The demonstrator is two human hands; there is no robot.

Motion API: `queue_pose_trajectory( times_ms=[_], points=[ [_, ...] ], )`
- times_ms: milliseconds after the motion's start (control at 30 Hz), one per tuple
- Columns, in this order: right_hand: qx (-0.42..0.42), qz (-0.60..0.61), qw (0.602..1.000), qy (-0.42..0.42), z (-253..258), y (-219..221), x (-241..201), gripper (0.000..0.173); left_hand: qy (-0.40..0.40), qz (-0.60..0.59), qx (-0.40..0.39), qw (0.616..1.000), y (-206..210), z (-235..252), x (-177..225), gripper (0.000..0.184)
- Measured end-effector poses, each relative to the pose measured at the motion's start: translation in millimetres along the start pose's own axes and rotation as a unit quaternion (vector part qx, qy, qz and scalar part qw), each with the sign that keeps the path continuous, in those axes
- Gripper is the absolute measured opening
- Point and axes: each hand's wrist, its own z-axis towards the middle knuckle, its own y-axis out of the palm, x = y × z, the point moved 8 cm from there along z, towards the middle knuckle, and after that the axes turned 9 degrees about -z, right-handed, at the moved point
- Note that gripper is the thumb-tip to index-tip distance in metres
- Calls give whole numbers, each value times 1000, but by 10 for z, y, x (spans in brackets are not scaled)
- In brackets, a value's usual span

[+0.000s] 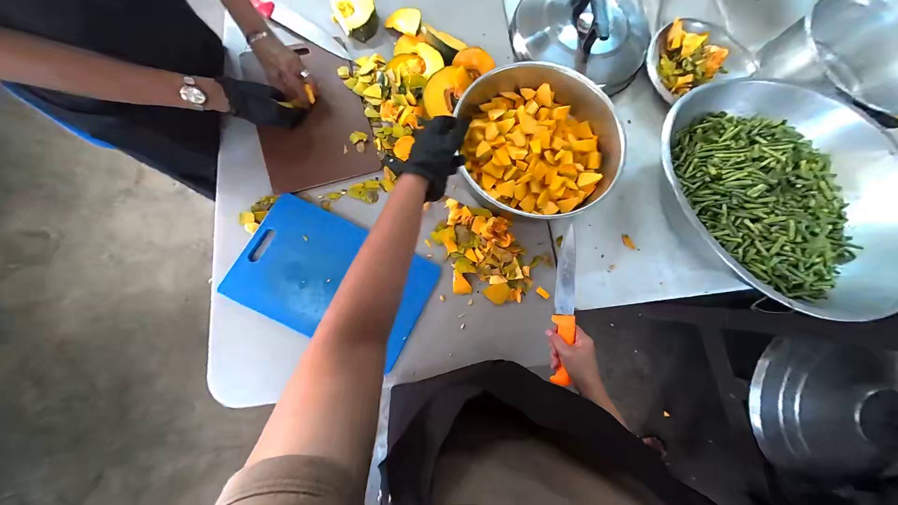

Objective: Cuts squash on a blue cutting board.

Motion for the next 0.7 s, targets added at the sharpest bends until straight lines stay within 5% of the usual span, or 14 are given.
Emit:
queue_pose_trajectory(
  times_ms=[233, 433, 567, 700],
  points=[
    [-87, -120, 988, -39, 170, 322, -167, 17, -102, 200, 151, 963, -1396, -1343, -1608, 42],
    [-157, -234, 957, -69, 262, 607, -429, 26, -225, 282, 192, 913, -955, -2101, -2475, 80],
    [-142, -236, 958, -84, 233, 536, -394, 27, -183, 269, 224, 919, -796, -2201, -2625, 35],
    [-121, -221, 966, -59, 205, 403, -175, 25, -101, 245, 218, 939, -772, -2017, -2450, 27]
  ],
)
